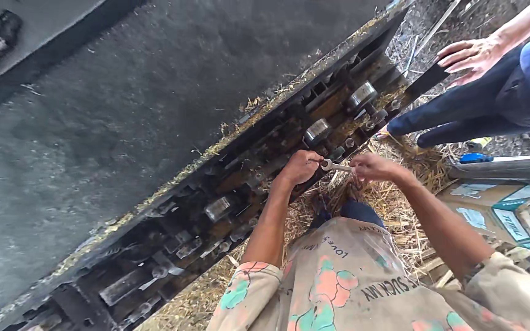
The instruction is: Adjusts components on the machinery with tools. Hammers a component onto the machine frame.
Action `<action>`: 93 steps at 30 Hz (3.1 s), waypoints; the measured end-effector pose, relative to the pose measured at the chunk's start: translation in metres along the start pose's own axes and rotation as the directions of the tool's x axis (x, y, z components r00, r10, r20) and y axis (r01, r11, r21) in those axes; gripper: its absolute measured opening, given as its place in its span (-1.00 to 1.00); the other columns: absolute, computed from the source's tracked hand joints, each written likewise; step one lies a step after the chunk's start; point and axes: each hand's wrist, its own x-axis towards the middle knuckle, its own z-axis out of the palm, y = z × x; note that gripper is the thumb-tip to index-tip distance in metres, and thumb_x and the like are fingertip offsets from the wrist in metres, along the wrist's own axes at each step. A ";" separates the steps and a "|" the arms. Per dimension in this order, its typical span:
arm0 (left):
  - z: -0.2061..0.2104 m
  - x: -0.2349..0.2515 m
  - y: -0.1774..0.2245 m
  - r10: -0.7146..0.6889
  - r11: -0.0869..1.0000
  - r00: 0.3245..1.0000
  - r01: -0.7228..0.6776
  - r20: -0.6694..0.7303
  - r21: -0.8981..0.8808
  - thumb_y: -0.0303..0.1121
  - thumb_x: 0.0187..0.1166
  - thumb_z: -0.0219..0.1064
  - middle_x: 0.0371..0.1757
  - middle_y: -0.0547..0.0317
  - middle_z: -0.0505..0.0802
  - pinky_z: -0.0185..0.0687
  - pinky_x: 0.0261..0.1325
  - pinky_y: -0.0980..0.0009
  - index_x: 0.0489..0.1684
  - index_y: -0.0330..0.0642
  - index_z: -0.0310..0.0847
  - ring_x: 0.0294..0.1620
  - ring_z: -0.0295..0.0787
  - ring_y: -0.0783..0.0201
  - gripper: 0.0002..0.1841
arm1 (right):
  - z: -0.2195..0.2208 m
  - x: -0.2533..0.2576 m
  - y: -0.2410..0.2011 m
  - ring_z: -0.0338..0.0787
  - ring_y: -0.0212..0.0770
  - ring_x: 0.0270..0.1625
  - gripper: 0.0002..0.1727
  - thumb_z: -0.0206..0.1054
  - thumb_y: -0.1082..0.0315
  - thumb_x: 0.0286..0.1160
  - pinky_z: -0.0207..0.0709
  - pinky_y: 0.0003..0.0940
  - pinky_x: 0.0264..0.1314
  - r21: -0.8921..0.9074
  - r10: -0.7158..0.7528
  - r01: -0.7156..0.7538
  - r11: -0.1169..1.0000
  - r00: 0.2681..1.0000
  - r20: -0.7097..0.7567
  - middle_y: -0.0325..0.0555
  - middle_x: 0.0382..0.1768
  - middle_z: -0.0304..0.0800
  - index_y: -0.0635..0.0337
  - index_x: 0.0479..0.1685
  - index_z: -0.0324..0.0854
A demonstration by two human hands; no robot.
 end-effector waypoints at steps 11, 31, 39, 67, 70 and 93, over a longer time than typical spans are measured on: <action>0.001 0.013 -0.001 -0.196 0.970 0.978 0.204 0.076 -0.130 -0.18 0.68 0.39 0.13 -0.17 0.82 0.69 0.24 0.06 0.41 -0.36 0.52 0.10 0.79 0.07 -0.51 | 0.001 0.004 0.009 0.78 -0.11 -0.42 -0.68 0.08 0.31 0.85 0.73 -0.12 -0.24 0.044 -0.052 0.048 0.998 0.995 0.087 0.09 -0.36 0.77 0.38 0.18 0.63; -0.001 0.023 0.012 -0.193 0.977 0.969 0.205 0.156 -0.066 -0.26 0.75 0.31 0.29 -0.23 0.79 0.74 0.28 -0.02 0.54 -0.32 0.47 0.18 0.83 -0.01 -0.53 | 0.100 -0.009 -0.001 0.88 -0.12 -0.37 -0.66 0.12 0.20 0.85 0.83 -0.17 -0.21 0.467 0.175 -0.051 0.883 0.958 -0.226 0.05 -0.26 0.84 0.34 0.19 0.54; -0.002 0.022 0.017 -0.218 0.970 0.961 0.233 0.171 -0.073 -0.32 0.75 0.30 0.35 -0.24 0.75 0.74 0.28 0.01 0.55 -0.33 0.46 0.22 0.80 -0.02 -0.55 | 0.108 0.004 -0.033 0.86 -0.14 -0.32 -0.64 -0.09 0.24 0.94 0.77 -0.23 -0.19 0.629 0.125 -0.102 0.771 0.992 0.008 0.06 -0.25 0.81 0.30 0.39 0.42; 0.026 0.014 0.067 -0.049 0.049 0.949 -0.309 0.311 0.950 -0.36 0.76 0.04 -0.02 -0.30 0.79 0.72 -0.11 -0.16 0.06 -0.37 0.62 0.01 0.81 -0.29 -0.72 | 0.122 -0.090 0.150 0.86 -0.02 -0.16 -0.72 0.19 0.24 0.79 0.75 0.09 0.06 0.425 0.257 -0.024 0.905 0.827 -0.500 0.08 -0.17 0.84 0.25 0.14 0.68; 0.033 0.013 0.078 -0.173 0.134 0.970 -0.149 0.172 0.980 -0.16 0.84 -0.09 -0.15 -0.25 0.86 0.71 -0.11 -0.23 -0.06 -0.32 0.67 -0.04 0.87 -0.27 -0.55 | 0.138 -0.092 0.154 0.84 0.01 -0.21 -0.69 0.17 0.22 0.81 0.74 0.07 0.00 0.513 0.323 -0.032 0.858 0.809 -0.491 0.11 -0.16 0.82 0.27 0.17 0.66; 0.018 -0.004 0.055 0.042 0.135 0.973 -0.231 0.227 0.964 -0.07 0.78 0.15 0.04 -0.23 0.80 0.76 -0.21 -0.17 0.15 -0.27 0.59 -0.15 0.86 -0.22 -0.60 | 0.125 0.027 0.003 0.43 -0.24 -0.59 -0.49 0.35 0.43 0.51 0.41 -0.23 -0.49 0.719 0.054 0.465 0.516 0.820 -0.569 -0.06 -0.52 0.60 0.01 0.50 0.64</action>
